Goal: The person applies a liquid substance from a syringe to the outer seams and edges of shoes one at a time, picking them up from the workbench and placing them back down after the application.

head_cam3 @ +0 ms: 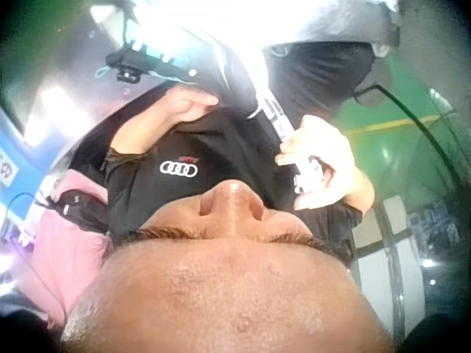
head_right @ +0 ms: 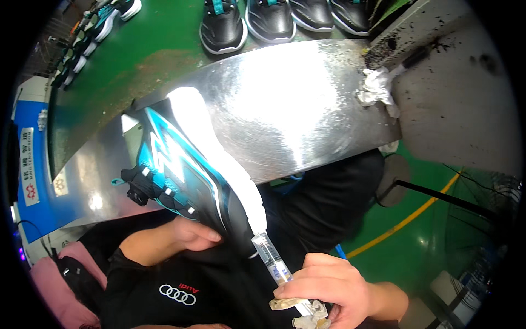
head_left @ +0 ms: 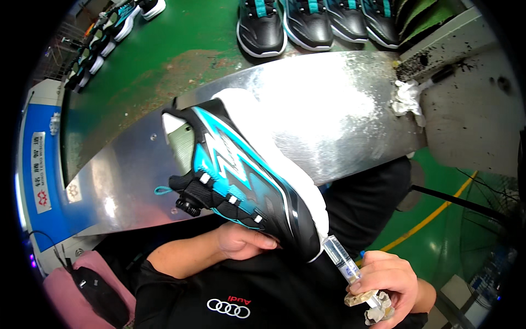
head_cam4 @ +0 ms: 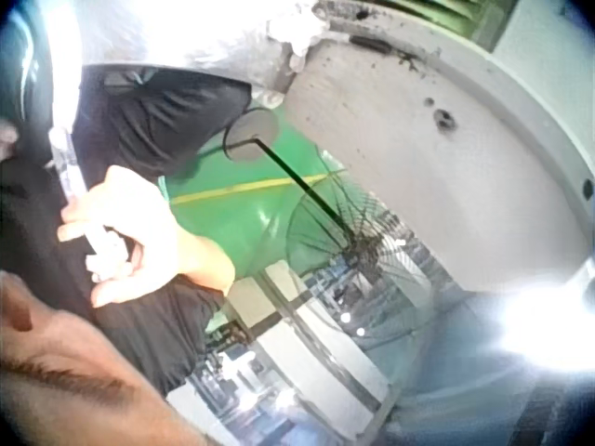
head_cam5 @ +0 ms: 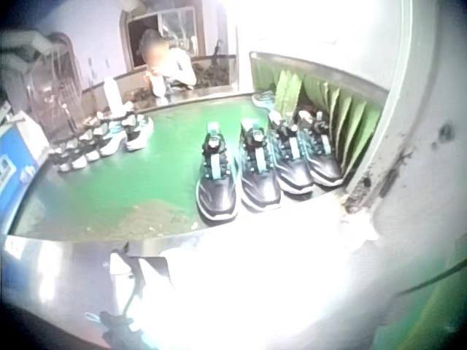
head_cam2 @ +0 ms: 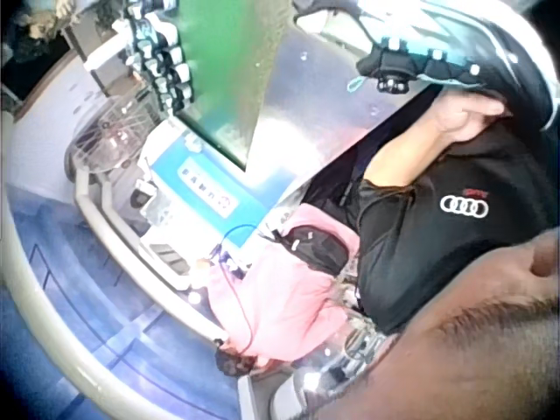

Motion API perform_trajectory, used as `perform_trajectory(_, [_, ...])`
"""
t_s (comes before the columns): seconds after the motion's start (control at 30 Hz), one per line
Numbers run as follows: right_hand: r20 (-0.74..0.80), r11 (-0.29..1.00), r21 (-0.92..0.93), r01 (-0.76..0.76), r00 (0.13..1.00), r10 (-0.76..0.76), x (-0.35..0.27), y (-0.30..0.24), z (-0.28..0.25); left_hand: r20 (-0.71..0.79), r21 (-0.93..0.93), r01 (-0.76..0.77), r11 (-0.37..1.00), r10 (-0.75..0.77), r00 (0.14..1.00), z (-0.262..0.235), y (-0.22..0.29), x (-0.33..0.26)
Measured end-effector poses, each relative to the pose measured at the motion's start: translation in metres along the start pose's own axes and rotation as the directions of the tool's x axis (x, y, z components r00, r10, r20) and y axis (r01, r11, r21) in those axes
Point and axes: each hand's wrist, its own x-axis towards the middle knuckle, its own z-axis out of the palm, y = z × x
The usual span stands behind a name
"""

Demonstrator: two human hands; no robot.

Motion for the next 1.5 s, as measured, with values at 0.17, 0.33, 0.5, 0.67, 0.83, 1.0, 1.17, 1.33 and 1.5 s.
perform_trajectory(0.17, [-0.046, 0.999, -0.044, -0.010, 0.999, 0.008, -0.016, -0.013, -0.004, 0.127, 0.000, 0.045, 0.999, -0.044, 0.991, 0.015, 0.009, 0.034])
perform_trajectory(0.33, [-0.097, 0.985, -0.156, 0.071, 0.991, -0.087, -0.025, -0.015, -0.004, 0.126, 0.058, 0.020, 0.998, -0.027, 0.992, 0.013, 0.010, 0.054])
perform_trajectory(0.5, [-0.116, 0.958, -0.259, 0.125, 0.980, -0.159, -0.028, -0.010, -0.003, 0.048, 0.032, -0.002, 0.999, 0.000, 0.999, 0.020, 0.012, 0.063])
perform_trajectory(0.67, [-0.141, 0.917, -0.361, 0.170, 0.962, -0.234, -0.028, -0.002, 0.006, 0.091, 0.000, -0.010, 1.000, 0.010, 0.996, 0.026, 0.014, 0.073])
perform_trajectory(0.83, [-0.128, 0.824, -0.561, 0.085, 0.974, -0.188, -0.029, 0.003, 0.010, 0.165, -0.029, -0.067, 0.997, 0.071, 0.984, 0.030, 0.016, 0.081])
perform_trajectory(1.0, [-0.117, 0.705, -0.703, 0.097, 0.961, -0.249, -0.027, 0.013, 0.018, 0.173, -0.071, -0.065, 0.995, 0.077, 0.982, 0.036, 0.018, 0.083])
perform_trajectory(1.17, [-0.072, 0.579, -0.804, 0.131, 0.946, -0.315, -0.022, 0.024, 0.023, 0.129, -0.064, -0.089, 0.994, 0.097, 0.987, 0.050, 0.021, 0.083])
perform_trajectory(1.33, [-0.042, 0.495, -0.857, 0.147, 0.936, -0.350, -0.018, 0.034, 0.026, 0.164, -0.069, -0.118, 0.991, 0.128, 0.978, 0.053, 0.021, 0.084])
perform_trajectory(1.5, [-0.036, 0.459, -0.876, 0.146, 0.931, -0.364, -0.015, 0.038, 0.028, 0.171, -0.091, -0.124, 0.988, 0.139, 0.975, 0.056, 0.022, 0.083])
